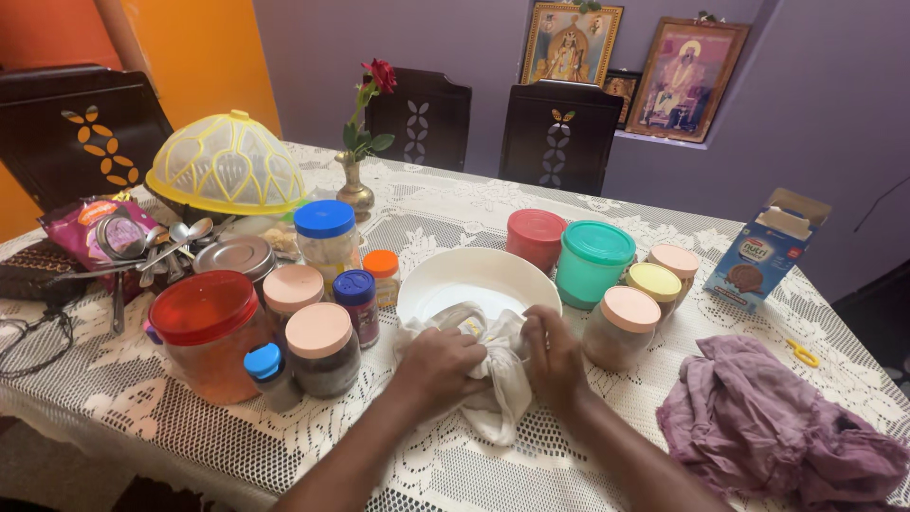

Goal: The person wipes a white plastic bowl and several colored plastic containers with a cloth on a table.

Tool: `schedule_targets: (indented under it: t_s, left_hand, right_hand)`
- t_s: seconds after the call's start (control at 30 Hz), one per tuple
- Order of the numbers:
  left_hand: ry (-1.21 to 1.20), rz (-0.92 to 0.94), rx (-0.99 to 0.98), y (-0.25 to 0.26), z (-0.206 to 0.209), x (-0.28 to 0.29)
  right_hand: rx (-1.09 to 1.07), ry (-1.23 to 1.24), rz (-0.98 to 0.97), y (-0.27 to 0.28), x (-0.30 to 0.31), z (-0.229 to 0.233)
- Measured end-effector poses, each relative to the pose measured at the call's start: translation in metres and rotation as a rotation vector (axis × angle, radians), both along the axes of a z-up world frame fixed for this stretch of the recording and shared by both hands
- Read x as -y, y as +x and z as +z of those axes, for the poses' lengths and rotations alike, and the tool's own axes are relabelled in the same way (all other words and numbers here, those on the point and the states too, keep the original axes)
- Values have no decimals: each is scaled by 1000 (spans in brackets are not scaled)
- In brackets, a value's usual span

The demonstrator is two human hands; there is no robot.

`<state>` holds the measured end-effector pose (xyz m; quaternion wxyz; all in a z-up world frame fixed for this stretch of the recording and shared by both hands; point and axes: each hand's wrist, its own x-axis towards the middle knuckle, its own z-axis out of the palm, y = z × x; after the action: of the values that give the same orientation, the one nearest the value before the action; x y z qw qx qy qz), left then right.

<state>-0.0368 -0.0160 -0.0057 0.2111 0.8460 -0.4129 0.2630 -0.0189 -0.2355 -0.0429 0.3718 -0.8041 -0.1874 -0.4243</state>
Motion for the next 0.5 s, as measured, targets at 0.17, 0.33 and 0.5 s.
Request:
schedule_targets:
  t_s: [0.17,0.33,0.5]
  left_hand:
    - [-66,-96,-60,-2,13,-29]
    - [-65,-6,-9,0,3,-22]
    - [-5,-9,29,3,-7,-16]
  right_hand:
    - [-33,-19,54,20,24,-3]
    - [86,-68,32,20,17,-18]
    - [65,-206,-26,-12,-17,-13]
